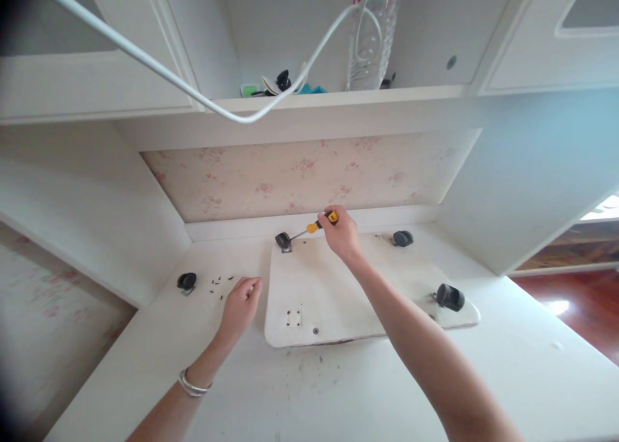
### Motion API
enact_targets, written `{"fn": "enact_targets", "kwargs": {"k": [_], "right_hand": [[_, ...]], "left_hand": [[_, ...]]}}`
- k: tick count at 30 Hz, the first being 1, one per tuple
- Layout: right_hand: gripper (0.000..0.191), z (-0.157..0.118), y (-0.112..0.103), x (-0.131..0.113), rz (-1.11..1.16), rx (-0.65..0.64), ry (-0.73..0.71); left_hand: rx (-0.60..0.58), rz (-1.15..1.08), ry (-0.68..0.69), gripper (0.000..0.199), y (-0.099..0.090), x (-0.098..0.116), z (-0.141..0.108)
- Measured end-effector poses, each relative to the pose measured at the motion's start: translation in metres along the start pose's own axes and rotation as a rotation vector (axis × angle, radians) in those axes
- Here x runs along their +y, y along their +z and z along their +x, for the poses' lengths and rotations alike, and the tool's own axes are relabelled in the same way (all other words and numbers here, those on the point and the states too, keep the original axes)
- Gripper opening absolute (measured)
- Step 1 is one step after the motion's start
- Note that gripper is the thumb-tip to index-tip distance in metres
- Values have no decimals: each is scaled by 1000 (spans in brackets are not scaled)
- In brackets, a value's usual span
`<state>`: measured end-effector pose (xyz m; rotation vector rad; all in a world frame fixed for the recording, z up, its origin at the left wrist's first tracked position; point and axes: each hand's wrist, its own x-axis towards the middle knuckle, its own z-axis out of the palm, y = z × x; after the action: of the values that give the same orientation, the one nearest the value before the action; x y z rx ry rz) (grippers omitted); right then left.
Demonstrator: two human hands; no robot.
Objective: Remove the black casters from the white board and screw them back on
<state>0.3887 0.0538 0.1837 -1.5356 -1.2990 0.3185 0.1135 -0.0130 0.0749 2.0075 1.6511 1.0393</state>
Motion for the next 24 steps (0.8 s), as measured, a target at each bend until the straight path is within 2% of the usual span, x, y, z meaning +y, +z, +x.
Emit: {"fn": "enact_targets", "kwargs": {"k": [3,5,9,13,17,21,24], "right_hand": [[30,3,2,-5,-37,-7,-30],[29,6,3,-8,-67,-14,-46],[27,12,6,-16,-130,-59,-76],[25,15,8,-25,-190,-115,-103],[26,17,10,-31,-234,-156,-110],[27,20,14,-32,-279,-185,-119],[28,23,17,-34,-320,-205,-139]], "left_hand": [[-27,-66,39,31,10,24,-2],[-28,-103,42,28,15,30,0],[9,-180,-37,28,22,26,0],[24,-294,-227,41,25,15,-15],[-31,-445,-367,52,25,13,-40],[-137,-786,-508,54,22,20,-58],[-193,-922,-511,51,19,21,-63]]}}
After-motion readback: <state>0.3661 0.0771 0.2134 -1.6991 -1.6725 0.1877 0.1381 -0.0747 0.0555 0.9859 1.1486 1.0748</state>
